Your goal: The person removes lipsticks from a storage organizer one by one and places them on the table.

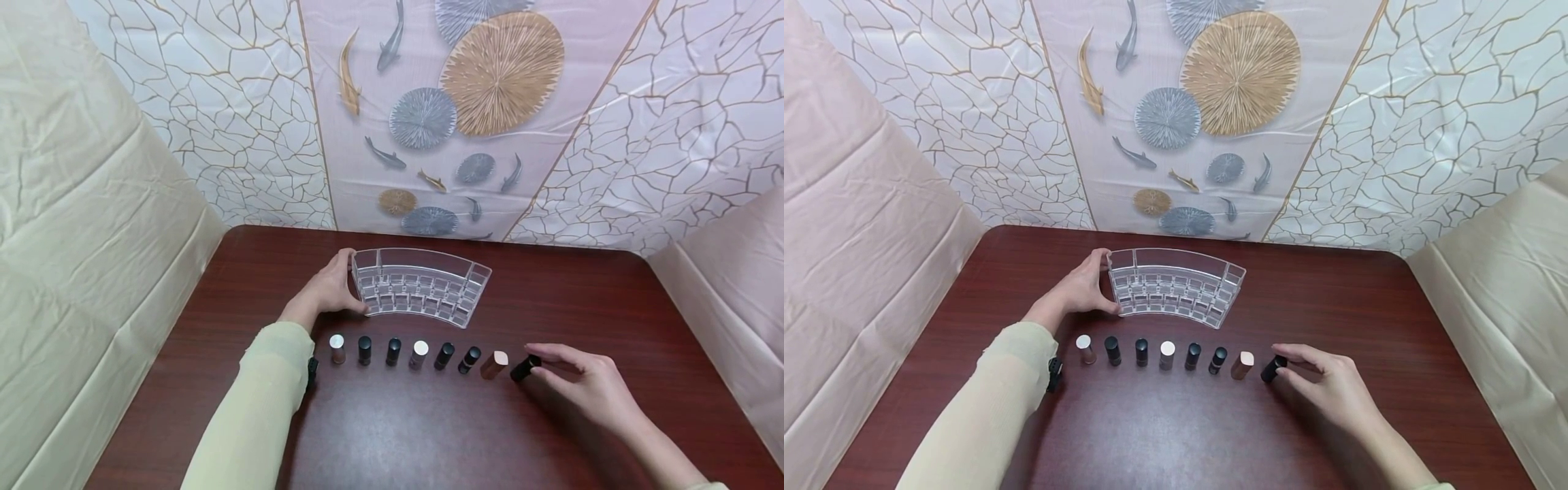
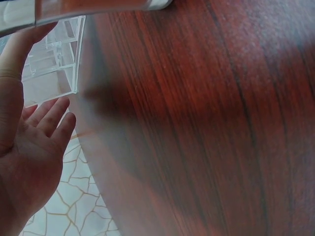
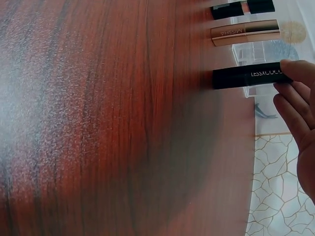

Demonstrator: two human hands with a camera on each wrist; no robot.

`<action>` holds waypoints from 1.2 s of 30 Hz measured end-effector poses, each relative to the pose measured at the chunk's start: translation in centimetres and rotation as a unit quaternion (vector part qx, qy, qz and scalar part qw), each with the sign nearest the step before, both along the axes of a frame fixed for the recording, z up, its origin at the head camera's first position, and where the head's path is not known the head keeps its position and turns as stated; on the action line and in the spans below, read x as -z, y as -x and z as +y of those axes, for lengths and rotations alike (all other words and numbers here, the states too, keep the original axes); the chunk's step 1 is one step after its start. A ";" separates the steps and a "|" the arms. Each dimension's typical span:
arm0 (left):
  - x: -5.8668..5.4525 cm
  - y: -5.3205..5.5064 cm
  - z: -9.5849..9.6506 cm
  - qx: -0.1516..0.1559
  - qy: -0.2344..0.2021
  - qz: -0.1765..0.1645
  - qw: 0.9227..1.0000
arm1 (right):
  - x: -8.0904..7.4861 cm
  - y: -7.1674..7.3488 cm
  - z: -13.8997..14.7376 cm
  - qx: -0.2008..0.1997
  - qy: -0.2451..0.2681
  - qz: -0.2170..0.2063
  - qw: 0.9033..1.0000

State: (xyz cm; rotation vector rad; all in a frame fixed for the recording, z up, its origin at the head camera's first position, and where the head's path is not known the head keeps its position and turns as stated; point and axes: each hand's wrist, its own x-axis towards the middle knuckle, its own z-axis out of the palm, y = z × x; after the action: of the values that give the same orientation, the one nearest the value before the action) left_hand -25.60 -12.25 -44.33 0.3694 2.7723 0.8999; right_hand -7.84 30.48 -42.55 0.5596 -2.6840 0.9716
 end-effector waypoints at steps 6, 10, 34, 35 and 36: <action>0.2 0.0 -0.1 -0.003 0.004 -0.007 1.000 | 0.1 -0.2 -0.1 -0.001 -0.005 -0.004 1.000; 0.2 0.0 -0.2 -0.001 0.005 -0.009 1.000 | 0.0 -0.1 -0.2 0.001 -0.002 -0.009 1.000; -1.4 0.4 -2.0 0.022 -0.009 0.017 1.000 | -3.4 2.5 -0.1 -0.003 -0.077 0.024 0.997; -1.6 0.5 -2.2 0.025 -0.009 0.018 0.999 | -3.5 2.6 -0.1 0.000 -0.084 0.022 0.996; -1.8 0.6 -2.4 0.028 -0.007 0.019 0.999 | -3.7 2.8 -0.1 0.002 -0.088 0.018 0.996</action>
State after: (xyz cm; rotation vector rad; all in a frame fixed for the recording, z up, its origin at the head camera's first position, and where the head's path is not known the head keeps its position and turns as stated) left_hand -26.16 -14.62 -42.57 0.4700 2.7768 0.9083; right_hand -10.62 30.42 -38.81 0.5988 -2.7533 0.7215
